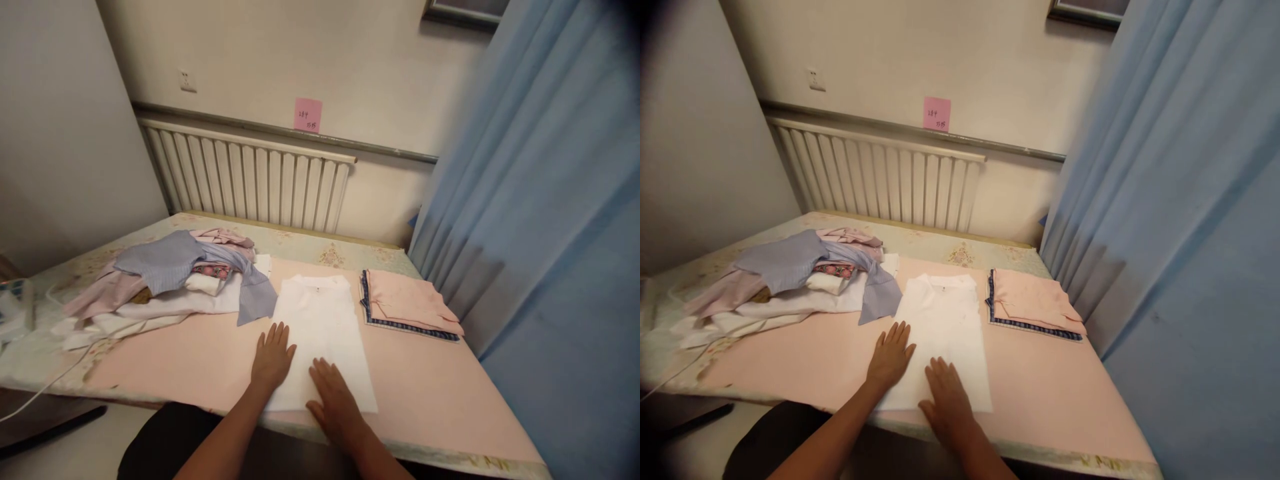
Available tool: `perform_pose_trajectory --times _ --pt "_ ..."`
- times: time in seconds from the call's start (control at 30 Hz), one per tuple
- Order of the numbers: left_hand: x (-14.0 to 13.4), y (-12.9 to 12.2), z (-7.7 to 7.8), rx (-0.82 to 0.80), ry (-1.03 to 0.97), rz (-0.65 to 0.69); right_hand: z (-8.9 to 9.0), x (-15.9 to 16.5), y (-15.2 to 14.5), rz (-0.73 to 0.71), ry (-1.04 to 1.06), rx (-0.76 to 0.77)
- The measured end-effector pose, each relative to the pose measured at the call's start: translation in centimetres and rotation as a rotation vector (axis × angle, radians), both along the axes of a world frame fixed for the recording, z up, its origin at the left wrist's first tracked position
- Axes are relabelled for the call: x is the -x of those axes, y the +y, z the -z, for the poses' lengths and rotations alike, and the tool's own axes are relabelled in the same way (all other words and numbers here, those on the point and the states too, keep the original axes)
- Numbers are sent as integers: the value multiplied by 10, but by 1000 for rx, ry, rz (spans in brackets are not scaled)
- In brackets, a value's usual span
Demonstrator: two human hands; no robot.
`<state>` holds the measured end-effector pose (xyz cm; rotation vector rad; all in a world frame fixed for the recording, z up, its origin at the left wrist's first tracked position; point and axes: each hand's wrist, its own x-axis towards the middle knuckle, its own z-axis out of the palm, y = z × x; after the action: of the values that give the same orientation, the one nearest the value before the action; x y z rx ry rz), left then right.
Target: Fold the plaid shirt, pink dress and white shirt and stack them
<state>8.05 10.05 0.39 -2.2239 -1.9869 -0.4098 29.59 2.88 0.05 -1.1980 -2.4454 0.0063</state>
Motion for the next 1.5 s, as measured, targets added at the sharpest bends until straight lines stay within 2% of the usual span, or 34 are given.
perform_pose_trajectory --times 0.07,0.13,0.3,0.43,0.53,0.63,0.73,0.83,0.9,0.97,1.07,1.17,1.27,1.37,1.43,1.5 --pt "0 0 0 1 4 1 -1 5 -10 -82 -17 28" --pt "1 1 -1 11 6 4 0 4 -14 -104 -29 34" --pt "2 2 -2 45 -26 5 8 -6 -10 -83 -61 -12" --pt "6 3 -1 91 -79 29 18 -5 -6 -8 -91 -49" --pt "16 5 -2 165 -189 93 12 -1 -3 46 -81 -71" --pt "34 8 -3 245 -307 171 -12 2 -4 117 -102 -43" --pt "54 9 -3 282 -384 224 -48 1 -9 165 -137 12" --pt "69 1 3 293 -579 255 -79 -3 -19 171 -121 39" --pt "75 -10 8 234 -630 313 -93 -5 -26 182 -101 48" --pt "77 -24 14 125 -569 382 -101 -8 -32 198 -94 59" --pt "74 -44 19 -21 -511 416 -111 -10 -39 175 -109 82" --pt "66 -59 20 -93 -556 441 -128 -13 -49 130 -119 102" --pt "57 -75 14 -89 -660 401 -155 -20 -61 100 -120 128" --pt "48 -92 -3 -20 -780 363 -184 -29 -65 85 -175 156" --pt "42 -100 -17 88 -854 381 -199 -34 -51 77 -217 179" --pt "36 -99 -30 196 -906 327 -209 -33 -20 73 -231 200"
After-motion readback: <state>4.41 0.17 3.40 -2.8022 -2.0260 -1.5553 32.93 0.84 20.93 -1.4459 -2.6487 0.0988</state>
